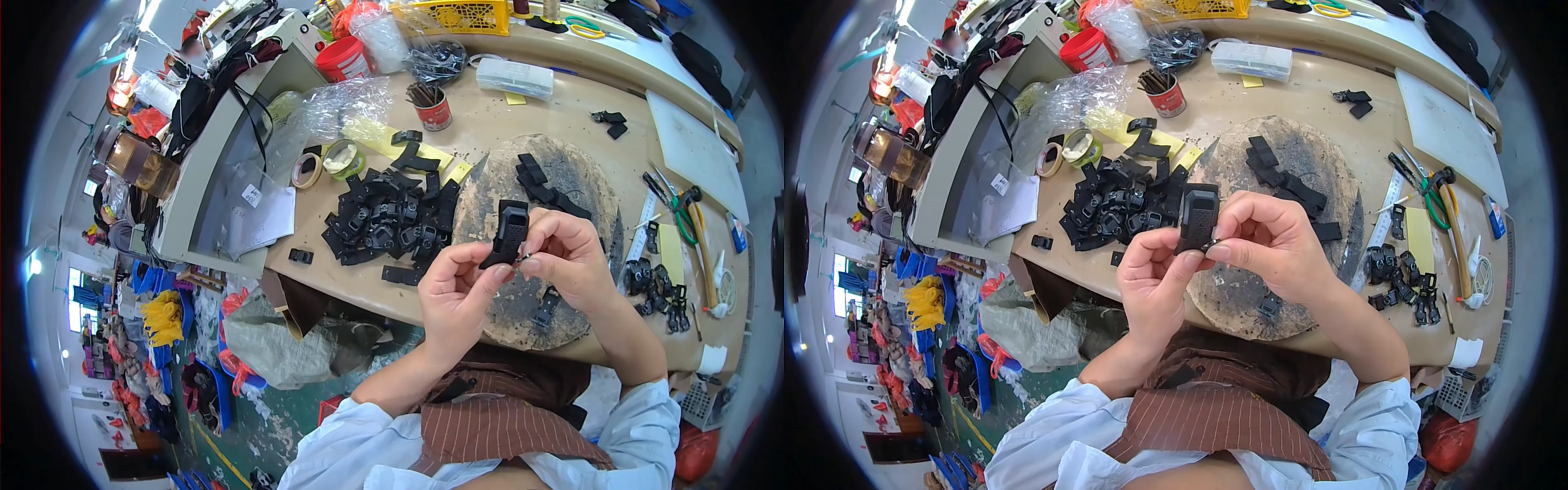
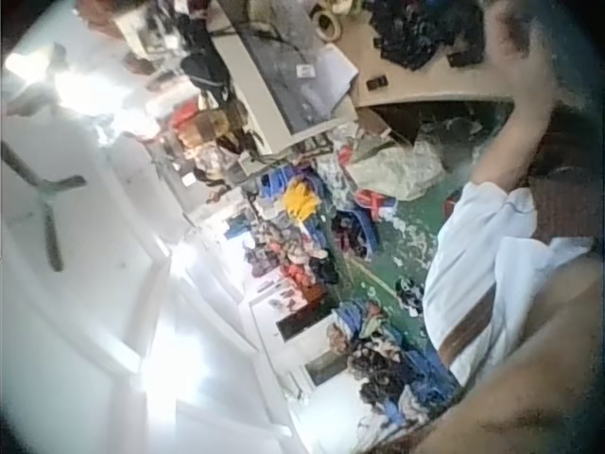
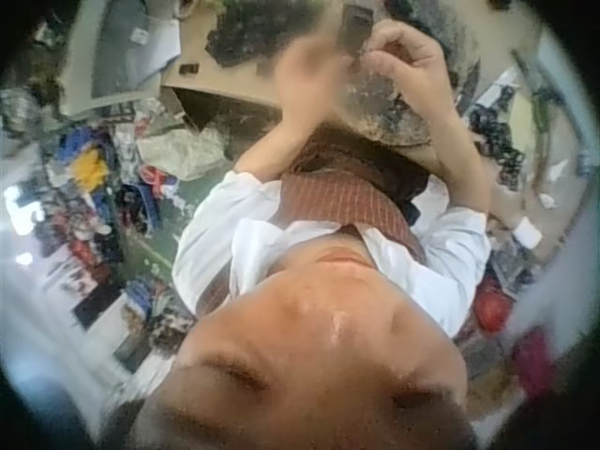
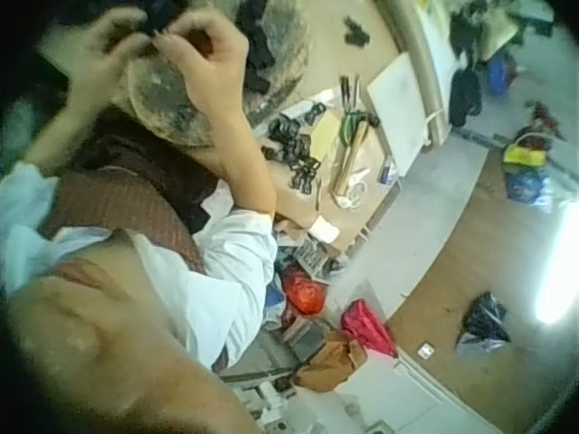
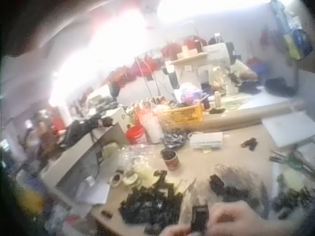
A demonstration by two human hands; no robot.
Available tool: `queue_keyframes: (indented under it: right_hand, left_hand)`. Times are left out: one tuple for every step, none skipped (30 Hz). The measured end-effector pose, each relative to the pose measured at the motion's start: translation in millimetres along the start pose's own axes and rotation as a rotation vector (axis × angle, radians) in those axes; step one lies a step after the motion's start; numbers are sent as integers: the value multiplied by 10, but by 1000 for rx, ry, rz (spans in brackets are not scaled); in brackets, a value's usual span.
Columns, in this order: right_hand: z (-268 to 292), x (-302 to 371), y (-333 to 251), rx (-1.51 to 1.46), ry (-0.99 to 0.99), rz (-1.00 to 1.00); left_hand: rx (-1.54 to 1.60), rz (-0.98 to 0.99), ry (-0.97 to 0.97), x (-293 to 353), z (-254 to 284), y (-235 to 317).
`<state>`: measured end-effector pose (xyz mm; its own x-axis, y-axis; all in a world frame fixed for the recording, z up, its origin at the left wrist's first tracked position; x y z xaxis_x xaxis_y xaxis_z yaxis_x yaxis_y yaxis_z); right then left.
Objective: The person assembles black plastic buckles by hand, inserting metal components into the plastic frames. They handle the buckles one at a time, picking them from a pile on the table, manipulating the parts, and placing the finished units into a separate pile. The person also briefly handles a bundle of black fabric straps.
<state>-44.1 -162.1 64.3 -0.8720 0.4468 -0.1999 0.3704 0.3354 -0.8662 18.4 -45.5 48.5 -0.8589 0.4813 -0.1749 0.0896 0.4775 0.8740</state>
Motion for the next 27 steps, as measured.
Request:
queue_keyframes:
  right_hand:
    - [-6,-2,-3,-13,-11,13]
    - [-6,-6,-12,-2,-22,51]
    - [-4,-9,-16,9,-33,89]
    - [-9,-8,-32,22,-44,125]
    - [-15,0,-67,56,-45,171]
    - [-24,12,-104,90,-47,216]
    - [-32,23,-132,123,-49,261]
    - [-41,31,-161,167,-61,316]
    - [-44,38,-189,212,-73,371]
    - [-47,52,-226,259,-81,428]
    - [-49,59,-250,286,-83,448]
    - [-54,68,-283,313,-84,469]
    - [-67,76,-303,336,-89,488]
    - [-81,85,-324,357,-92,510]
    - [-96,96,-345,378,-95,532]
    - [-109,109,-366,401,-96,554]
    - [-113,117,-374,409,-94,558]
    - [-116,127,-380,416,-93,562]
    - [-122,136,-385,422,-92,566]
    - [-127,140,-387,435,-87,562]
    - [-132,145,-390,447,-83,558]
    - [-130,149,-399,460,-75,555]
    - [-128,152,-410,469,-69,553]
    - [-127,154,-420,478,-62,552]
    - [-130,155,-423,485,-59,551]
    - [-134,158,-426,488,-58,551]
    - [-137,162,-428,492,-57,552]
  left_hand:
    - [-1,-1,5,10,-6,11]
    - [-3,-2,10,20,-4,17]
    - [-44,-30,-9,33,1,25]
    - [-84,-58,-26,46,21,22]
    - [-124,-86,-44,56,25,28]
    - [-132,-118,-56,63,8,64]
    - [-141,-151,-65,74,-12,104]
    - [-150,-183,-75,84,-25,136]
    - [-167,-197,-87,90,-27,145]
    - [-183,-210,-102,91,-38,157]
    - [-198,-223,-118,94,-52,166]
    - [-198,-225,-128,96,-62,169]
    - [-201,-228,-134,103,-61,175]
    - [-203,-230,-141,107,-62,179]
    - [-200,-237,-148,109,-63,189]
    - [-194,-244,-157,109,-68,197]
    - [-189,-250,-166,110,-74,202]
    - [-187,-263,-169,113,-78,210]
    - [-187,-277,-171,117,-79,220]
    - [-186,-290,-173,121,-80,229]
    - [-199,-298,-176,123,-79,233]
    - [-211,-304,-183,119,-83,236]
    - [-223,-310,-190,117,-89,237]
    - [-224,-324,-192,116,-93,242]
    - [-228,-339,-192,117,-90,250]
    - [-231,-354,-191,120,-89,260]
    - [-238,-370,-188,124,-88,271]
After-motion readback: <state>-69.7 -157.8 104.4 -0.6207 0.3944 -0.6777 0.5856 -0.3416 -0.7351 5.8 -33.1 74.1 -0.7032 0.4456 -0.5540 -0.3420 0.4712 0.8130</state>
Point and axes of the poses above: each hand's wrist, its own x-axis away from the middle knuckle, its own z-axis out of the back of the hand, y = z × x, the point moved 8 cm from there along -x, towards the middle knuckle, and after that the axes turned 11 degrees about y, right-handed, at the moved point
